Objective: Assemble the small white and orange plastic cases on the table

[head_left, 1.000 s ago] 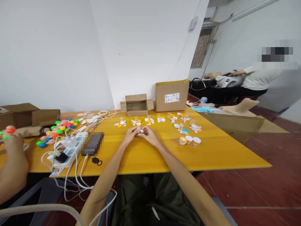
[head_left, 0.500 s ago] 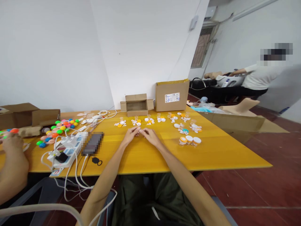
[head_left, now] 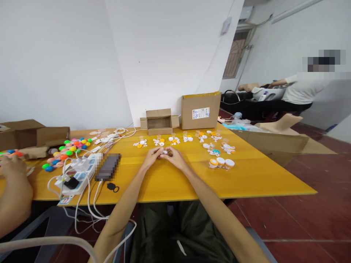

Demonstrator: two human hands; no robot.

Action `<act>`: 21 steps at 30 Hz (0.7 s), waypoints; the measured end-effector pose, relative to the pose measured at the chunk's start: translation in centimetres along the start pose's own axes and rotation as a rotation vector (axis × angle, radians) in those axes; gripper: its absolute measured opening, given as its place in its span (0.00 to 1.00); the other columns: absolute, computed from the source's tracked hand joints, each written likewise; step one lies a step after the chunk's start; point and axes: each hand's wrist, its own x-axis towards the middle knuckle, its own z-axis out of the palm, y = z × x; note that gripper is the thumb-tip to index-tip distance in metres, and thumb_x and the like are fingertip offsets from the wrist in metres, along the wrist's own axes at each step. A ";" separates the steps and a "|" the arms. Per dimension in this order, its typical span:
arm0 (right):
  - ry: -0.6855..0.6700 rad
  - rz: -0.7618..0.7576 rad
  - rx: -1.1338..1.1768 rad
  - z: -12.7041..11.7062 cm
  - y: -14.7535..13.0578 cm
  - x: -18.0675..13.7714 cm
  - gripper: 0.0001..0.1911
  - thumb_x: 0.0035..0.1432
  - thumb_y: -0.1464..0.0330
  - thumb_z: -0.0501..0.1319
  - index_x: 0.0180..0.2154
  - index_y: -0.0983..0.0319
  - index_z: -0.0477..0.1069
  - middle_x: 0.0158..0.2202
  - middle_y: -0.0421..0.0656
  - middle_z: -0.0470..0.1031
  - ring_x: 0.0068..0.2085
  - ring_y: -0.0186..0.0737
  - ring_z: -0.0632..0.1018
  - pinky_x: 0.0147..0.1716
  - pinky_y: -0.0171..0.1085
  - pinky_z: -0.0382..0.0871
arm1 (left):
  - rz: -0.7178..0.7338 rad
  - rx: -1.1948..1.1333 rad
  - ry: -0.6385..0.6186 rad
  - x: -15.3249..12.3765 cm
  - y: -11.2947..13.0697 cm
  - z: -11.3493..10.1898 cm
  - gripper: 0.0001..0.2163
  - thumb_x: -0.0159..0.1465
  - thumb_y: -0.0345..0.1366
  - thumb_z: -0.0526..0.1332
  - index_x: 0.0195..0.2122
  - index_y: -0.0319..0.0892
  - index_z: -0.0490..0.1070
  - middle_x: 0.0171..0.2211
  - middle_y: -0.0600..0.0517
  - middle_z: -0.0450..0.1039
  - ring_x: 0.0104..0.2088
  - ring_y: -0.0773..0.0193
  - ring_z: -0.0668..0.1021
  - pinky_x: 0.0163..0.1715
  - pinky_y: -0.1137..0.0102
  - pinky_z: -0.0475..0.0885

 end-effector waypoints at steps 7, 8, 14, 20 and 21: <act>-0.031 -0.002 -0.025 -0.1 0.0 -0.1 0.18 0.56 0.51 0.61 0.25 0.58 0.69 0.22 0.37 0.70 0.26 0.38 0.70 0.29 0.36 0.64 | -0.032 -0.008 0.008 0.0 -0.1 0.0 0.18 0.56 0.52 0.67 0.32 0.40 0.79 0.24 0.54 0.72 0.27 0.65 0.72 0.31 0.72 0.70; -0.028 0.002 -0.024 -0.1 0.0 -0.1 0.18 0.55 0.51 0.61 0.26 0.58 0.70 0.22 0.37 0.71 0.26 0.38 0.70 0.29 0.36 0.64 | -0.031 -0.011 0.008 0.0 -0.1 0.0 0.18 0.56 0.52 0.68 0.32 0.40 0.79 0.24 0.54 0.72 0.28 0.65 0.73 0.31 0.71 0.70; 0.002 -0.014 0.011 0.1 0.1 -0.1 0.18 0.49 0.50 0.66 0.29 0.57 0.70 0.26 0.37 0.74 0.27 0.38 0.72 0.29 0.36 0.66 | -0.046 -0.022 0.018 0.0 -0.2 0.0 0.18 0.55 0.52 0.68 0.32 0.40 0.79 0.26 0.54 0.74 0.29 0.65 0.73 0.31 0.71 0.69; -0.019 0.014 0.016 0.1 0.2 0.0 0.18 0.52 0.50 0.63 0.30 0.58 0.70 0.25 0.37 0.73 0.27 0.38 0.73 0.30 0.37 0.66 | -0.035 -0.011 0.005 -0.1 0.1 0.0 0.20 0.55 0.54 0.68 0.34 0.41 0.80 0.27 0.53 0.75 0.29 0.65 0.74 0.32 0.71 0.70; -0.006 0.012 0.029 0.1 0.2 0.0 0.18 0.50 0.50 0.66 0.32 0.58 0.70 0.27 0.37 0.75 0.28 0.38 0.73 0.31 0.37 0.67 | -0.033 -0.013 0.004 -0.1 0.1 0.1 0.20 0.54 0.55 0.68 0.34 0.41 0.79 0.28 0.53 0.75 0.29 0.65 0.73 0.32 0.71 0.70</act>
